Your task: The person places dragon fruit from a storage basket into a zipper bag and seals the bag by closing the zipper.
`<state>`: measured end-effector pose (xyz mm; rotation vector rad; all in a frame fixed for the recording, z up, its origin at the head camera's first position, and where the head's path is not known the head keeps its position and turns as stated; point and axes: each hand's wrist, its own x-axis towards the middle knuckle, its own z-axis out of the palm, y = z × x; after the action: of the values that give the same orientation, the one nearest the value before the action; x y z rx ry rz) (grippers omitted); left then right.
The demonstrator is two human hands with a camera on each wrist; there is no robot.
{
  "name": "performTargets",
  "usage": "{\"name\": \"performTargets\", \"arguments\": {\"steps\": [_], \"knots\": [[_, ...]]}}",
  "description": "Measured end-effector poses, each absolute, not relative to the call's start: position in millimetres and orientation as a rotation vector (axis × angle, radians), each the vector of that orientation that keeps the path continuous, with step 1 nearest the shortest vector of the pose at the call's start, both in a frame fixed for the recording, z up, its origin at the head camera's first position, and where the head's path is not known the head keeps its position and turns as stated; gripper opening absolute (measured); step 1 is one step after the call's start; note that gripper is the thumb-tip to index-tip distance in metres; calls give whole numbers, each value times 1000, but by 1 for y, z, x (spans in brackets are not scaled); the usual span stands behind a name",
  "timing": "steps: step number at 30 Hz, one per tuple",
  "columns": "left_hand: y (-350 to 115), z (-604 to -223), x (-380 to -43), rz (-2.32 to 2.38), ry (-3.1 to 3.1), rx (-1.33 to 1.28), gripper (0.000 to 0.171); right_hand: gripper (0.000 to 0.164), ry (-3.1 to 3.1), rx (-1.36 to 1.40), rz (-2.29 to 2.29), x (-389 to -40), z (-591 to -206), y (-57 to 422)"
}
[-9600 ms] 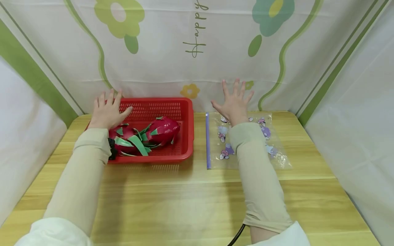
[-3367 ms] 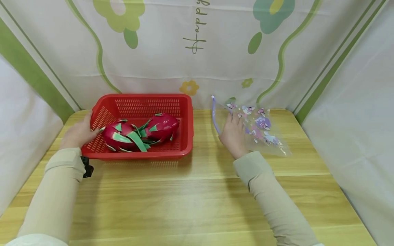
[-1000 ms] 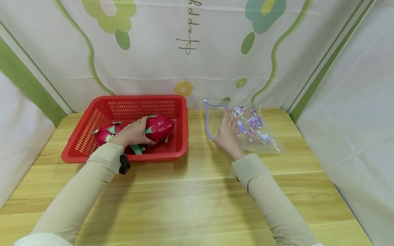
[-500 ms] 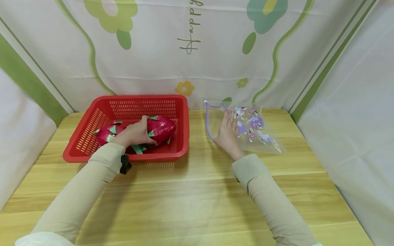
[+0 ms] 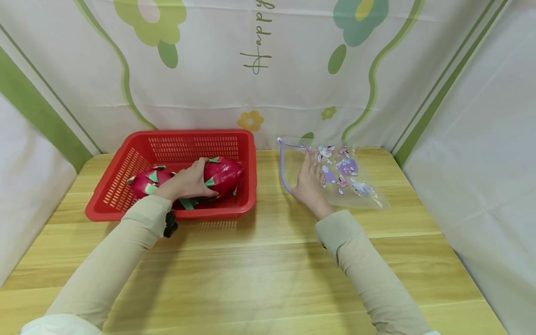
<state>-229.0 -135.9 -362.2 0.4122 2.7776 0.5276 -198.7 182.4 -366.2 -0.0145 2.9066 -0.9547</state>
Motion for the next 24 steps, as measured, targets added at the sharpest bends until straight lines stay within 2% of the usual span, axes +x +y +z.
{"name": "performTargets", "arguments": {"steps": [11, 24], "knots": [[-133, -360, -232, 561, 2864, 552, 109, 114, 2937, -14, -944, -198, -368, 183], [-133, -353, -229, 811, 2894, 524, 102, 109, 2948, -44, -999, -196, -363, 185]]}}
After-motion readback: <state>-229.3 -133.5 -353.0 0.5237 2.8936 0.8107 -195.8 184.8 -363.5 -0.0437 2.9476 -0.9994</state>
